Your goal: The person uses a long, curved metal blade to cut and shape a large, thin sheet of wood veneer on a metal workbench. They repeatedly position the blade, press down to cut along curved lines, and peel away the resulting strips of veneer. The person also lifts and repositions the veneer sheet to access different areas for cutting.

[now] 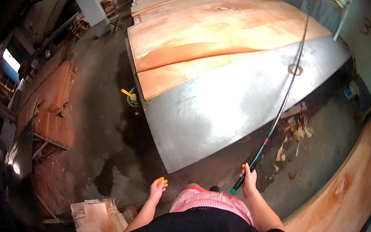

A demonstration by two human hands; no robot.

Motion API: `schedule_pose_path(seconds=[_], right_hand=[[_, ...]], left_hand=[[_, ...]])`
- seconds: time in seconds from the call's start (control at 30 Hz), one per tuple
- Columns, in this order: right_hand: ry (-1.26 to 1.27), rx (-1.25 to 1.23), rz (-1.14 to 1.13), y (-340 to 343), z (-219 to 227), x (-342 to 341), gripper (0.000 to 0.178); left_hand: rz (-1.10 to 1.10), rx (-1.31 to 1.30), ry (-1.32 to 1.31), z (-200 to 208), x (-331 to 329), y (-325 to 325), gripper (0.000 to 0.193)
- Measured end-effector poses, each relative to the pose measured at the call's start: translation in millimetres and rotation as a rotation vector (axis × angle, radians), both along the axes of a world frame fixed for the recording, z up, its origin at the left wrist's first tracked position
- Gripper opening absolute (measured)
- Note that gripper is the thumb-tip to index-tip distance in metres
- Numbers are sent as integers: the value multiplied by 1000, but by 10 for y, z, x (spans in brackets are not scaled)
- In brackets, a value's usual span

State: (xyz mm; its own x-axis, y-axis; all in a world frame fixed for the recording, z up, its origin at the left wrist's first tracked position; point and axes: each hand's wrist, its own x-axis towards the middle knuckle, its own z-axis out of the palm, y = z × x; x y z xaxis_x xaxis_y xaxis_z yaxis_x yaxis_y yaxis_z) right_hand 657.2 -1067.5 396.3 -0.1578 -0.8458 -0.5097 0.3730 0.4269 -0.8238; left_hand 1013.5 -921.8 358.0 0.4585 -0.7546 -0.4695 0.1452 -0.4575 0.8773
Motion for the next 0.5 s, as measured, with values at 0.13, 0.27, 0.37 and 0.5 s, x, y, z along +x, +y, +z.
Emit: schedule_pose_path(seconds=[0.13,0.27,0.37,0.5], right_hand=[[34,8,-9,-378,60,4,20],[68,95,-75,-679,97,-147,20],[84,104,-93,-811,396,-144,20],[177,140,-63,-901,665,21,20]], left_hand=[[65,-148,196,179,216,-972,30],[55,-238,206,327,573,-2231,34],[72,-293,229,350,814,-3194,39],[180,-338,194,189,1215,-4320,43]])
